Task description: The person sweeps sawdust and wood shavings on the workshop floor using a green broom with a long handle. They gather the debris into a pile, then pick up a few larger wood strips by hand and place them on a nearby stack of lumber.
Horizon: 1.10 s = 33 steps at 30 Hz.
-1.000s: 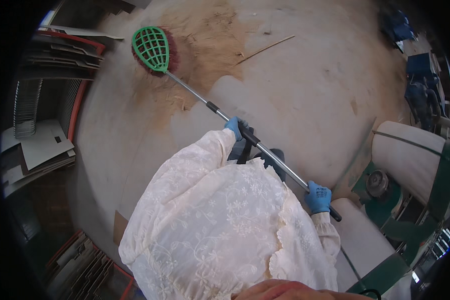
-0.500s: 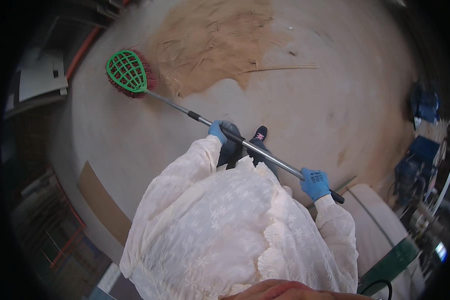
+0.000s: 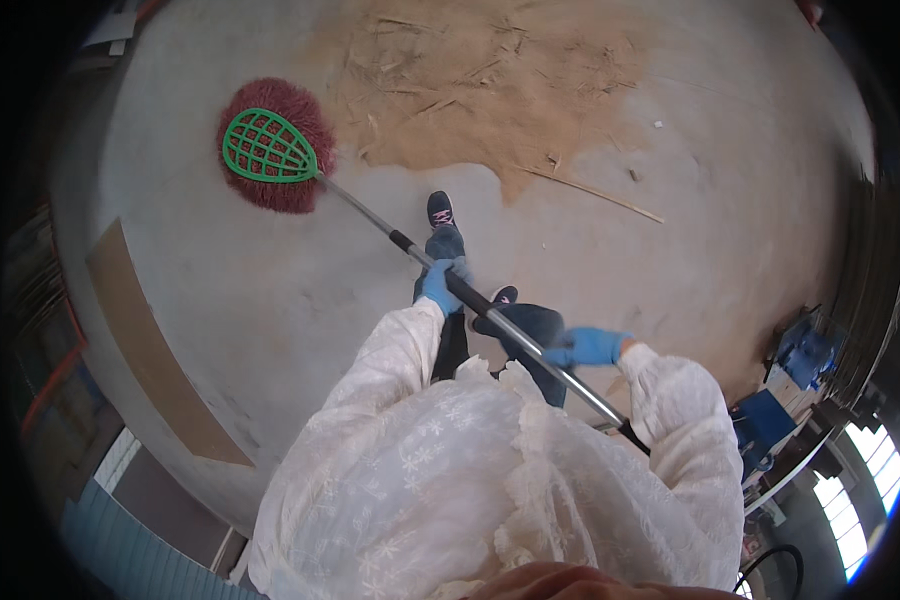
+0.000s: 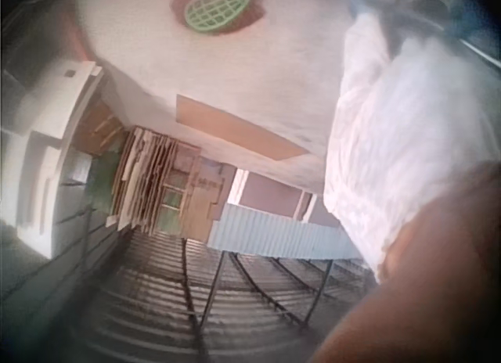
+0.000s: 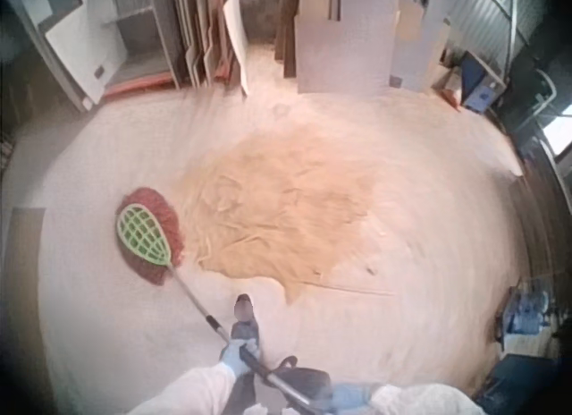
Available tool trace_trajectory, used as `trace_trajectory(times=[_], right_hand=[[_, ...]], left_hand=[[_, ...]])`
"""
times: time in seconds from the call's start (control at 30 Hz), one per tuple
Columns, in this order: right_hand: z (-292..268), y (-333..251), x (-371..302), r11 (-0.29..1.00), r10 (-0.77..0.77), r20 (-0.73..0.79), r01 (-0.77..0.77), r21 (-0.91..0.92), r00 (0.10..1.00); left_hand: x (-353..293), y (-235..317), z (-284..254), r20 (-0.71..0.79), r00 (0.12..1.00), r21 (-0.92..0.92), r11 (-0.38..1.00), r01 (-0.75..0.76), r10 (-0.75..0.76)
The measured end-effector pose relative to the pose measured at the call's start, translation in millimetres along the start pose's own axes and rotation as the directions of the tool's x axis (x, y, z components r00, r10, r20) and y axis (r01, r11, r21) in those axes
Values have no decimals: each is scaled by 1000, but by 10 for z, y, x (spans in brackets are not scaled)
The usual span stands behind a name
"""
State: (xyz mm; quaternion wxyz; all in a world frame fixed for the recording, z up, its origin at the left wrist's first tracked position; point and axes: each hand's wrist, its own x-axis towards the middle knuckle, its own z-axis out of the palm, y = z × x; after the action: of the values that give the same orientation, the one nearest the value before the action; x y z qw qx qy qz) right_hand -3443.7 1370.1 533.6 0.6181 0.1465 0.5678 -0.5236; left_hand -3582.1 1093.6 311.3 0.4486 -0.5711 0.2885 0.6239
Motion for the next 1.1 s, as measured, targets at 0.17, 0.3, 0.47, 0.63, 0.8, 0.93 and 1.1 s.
trace_trajectory(times=[0.17,0.3,0.47,0.63,0.8,0.93,1.1], right_hand=[[-1597,-463,1524,963,-170,-513,31,-268,841],[-2923,-721,2848,897,-322,-758,-73,-436,567],[-4488,-845,4309,716,-394,-665,-241,-655,635],[-5289,-725,5482,439,-701,-513,-267,-858,495],[-5614,-873,6164,301,-853,-421,-369,-879,309],[-5641,-1008,6311,347,-663,-516,-388,-854,543],[-5668,-1068,6289,317,-597,-563,-477,-820,571]], left_hand=[[323,-59,362,178,974,-93,983,160,-142],[685,-91,523,41,977,-25,978,209,-208],[1683,-13,1004,237,958,25,987,159,-160],[1847,-76,1877,320,941,-106,982,154,-113],[1622,-15,2242,292,952,-73,990,119,-93],[1673,42,2201,641,681,614,296,-732,353],[1793,55,2151,707,615,620,113,-776,349]])
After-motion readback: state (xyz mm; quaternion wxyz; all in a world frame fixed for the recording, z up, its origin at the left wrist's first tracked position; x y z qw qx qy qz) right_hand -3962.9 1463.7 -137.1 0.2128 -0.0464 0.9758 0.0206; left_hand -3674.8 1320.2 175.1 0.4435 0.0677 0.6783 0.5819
